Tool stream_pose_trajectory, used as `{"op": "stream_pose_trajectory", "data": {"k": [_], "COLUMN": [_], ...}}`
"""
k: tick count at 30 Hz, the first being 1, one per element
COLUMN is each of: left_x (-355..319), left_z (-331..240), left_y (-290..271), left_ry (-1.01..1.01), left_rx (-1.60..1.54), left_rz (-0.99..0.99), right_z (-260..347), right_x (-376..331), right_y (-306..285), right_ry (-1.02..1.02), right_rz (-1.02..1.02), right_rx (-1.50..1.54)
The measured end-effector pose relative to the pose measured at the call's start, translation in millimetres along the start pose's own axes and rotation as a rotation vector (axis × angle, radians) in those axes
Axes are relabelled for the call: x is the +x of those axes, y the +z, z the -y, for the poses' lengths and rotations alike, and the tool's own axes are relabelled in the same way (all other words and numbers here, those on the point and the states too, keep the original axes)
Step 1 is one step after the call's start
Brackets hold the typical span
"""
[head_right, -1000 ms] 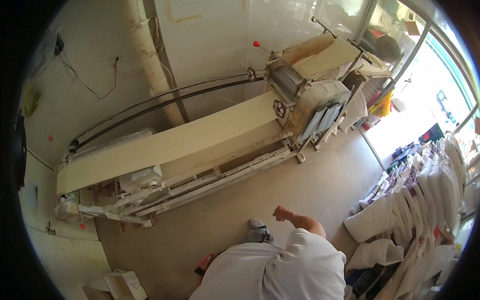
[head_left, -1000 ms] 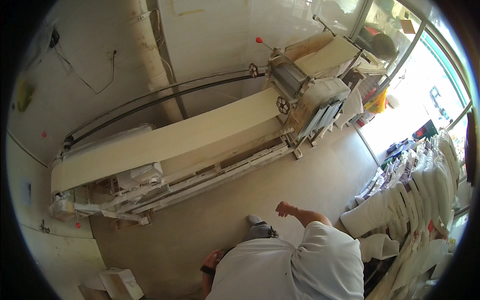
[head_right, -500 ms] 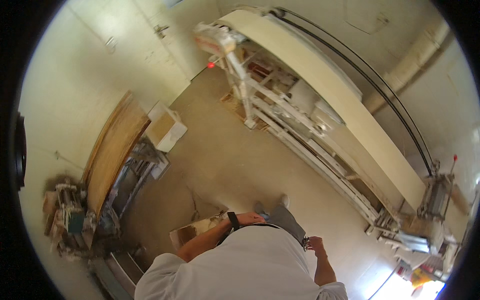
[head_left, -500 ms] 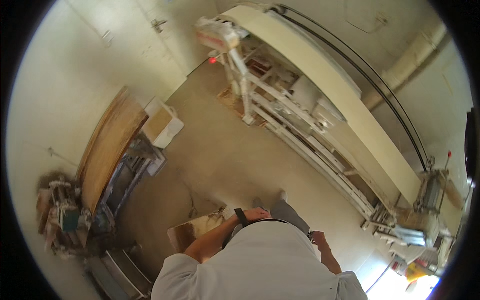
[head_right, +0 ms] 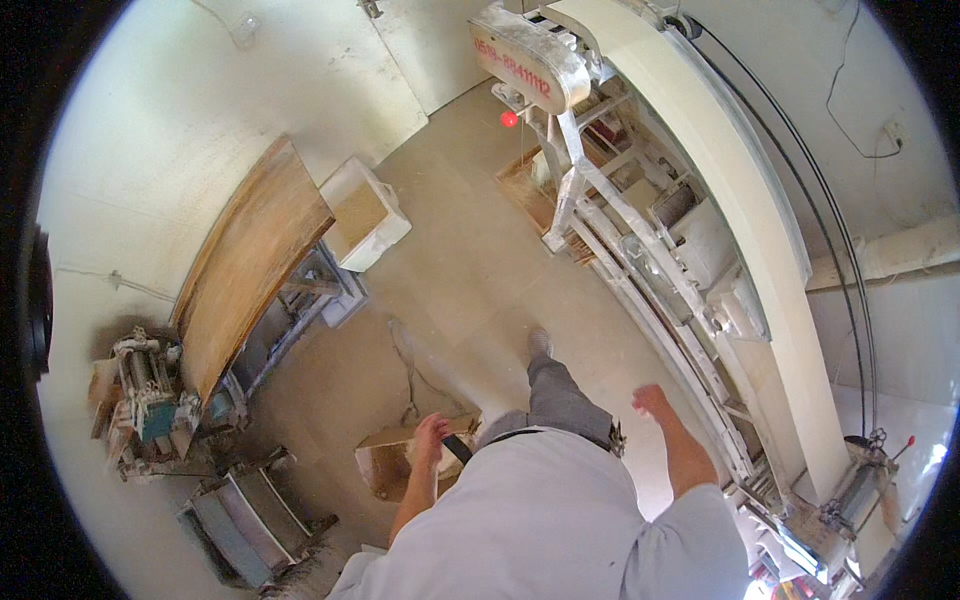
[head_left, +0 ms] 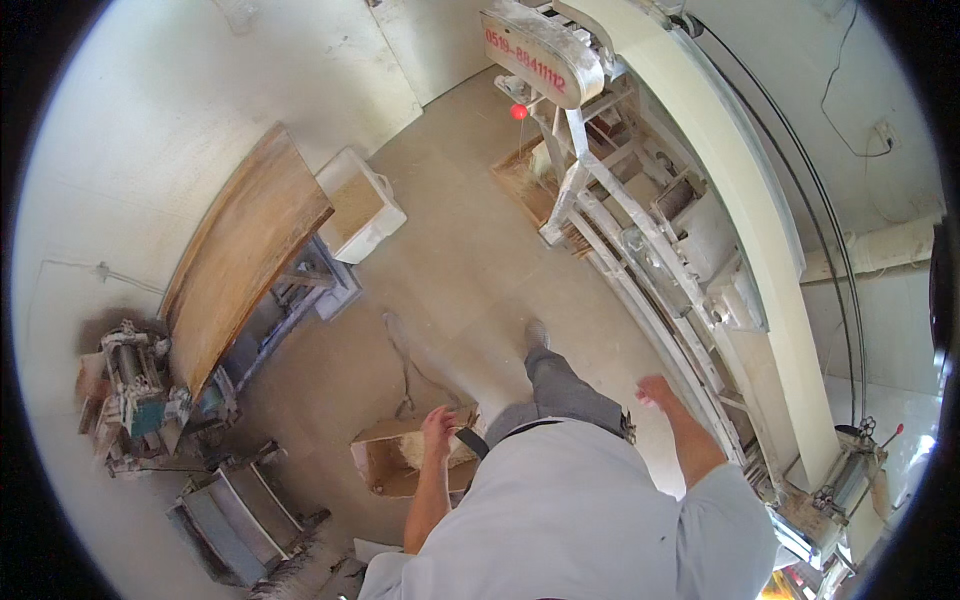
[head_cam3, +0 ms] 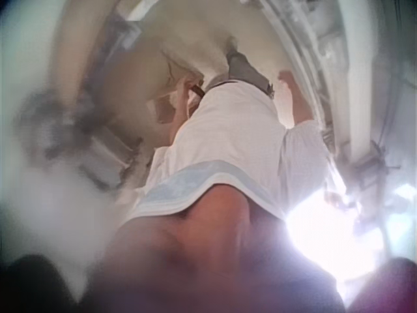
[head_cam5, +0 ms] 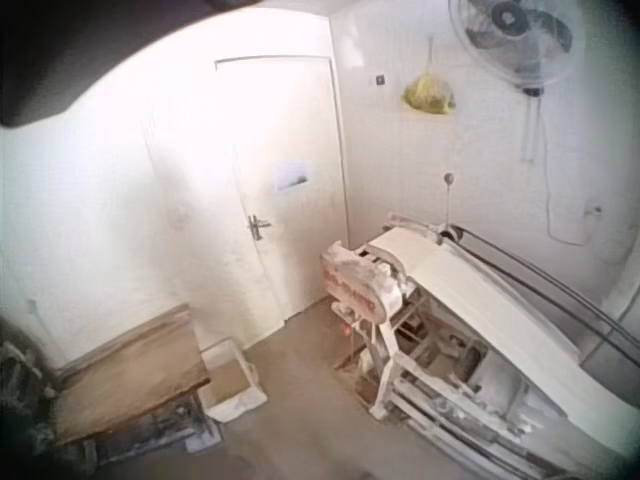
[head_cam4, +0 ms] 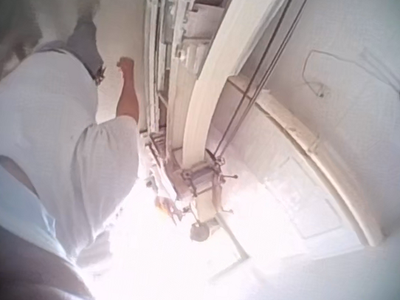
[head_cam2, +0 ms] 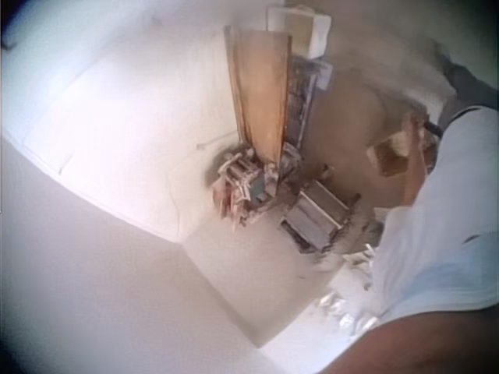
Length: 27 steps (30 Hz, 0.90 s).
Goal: The person sits on the floor and repeatedly gathers thin noodle strands from a wooden frame, bundles them, and places them into a cardboard box. They also adjust a large sheet of dough on a nearby machine and handle loose strands by hand.
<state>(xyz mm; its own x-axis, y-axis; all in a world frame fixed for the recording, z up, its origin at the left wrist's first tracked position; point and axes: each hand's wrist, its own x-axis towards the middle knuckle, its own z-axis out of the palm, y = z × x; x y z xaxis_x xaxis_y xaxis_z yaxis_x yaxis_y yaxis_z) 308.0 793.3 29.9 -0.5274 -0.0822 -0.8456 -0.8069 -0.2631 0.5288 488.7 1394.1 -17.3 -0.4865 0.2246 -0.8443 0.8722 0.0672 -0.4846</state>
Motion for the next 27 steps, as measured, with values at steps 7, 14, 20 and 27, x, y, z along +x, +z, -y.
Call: {"op": "stream_pose_trajectory", "data": {"k": [7, 14, 20, 27], "left_x": [15.3, 115.8, 257.8, 344.9], "left_z": [-31.6, -127.4, -314.2, -523.1], "left_y": [-89.2, -81.3, -78.1, 16.3], "left_ry": [-0.21, -0.233, -0.215, 0.015], "left_rx": [-0.198, 0.194, 0.511, 0.864], "left_rz": [-0.249, -0.186, 0.196, 0.439], "right_z": [278.8, 354.9, 246.7, 160.7], "right_x": [115.1, 117.1, 47.9, -60.9], "right_y": [11.8, 60.6, 178.1, 423.7], "right_ry": [-0.292, -0.349, 0.063, 0.436], "right_rz": [-0.006, -0.173, -0.396, -0.463], "right_rx": [-0.208, 0.046, 0.13, 0.799]}}
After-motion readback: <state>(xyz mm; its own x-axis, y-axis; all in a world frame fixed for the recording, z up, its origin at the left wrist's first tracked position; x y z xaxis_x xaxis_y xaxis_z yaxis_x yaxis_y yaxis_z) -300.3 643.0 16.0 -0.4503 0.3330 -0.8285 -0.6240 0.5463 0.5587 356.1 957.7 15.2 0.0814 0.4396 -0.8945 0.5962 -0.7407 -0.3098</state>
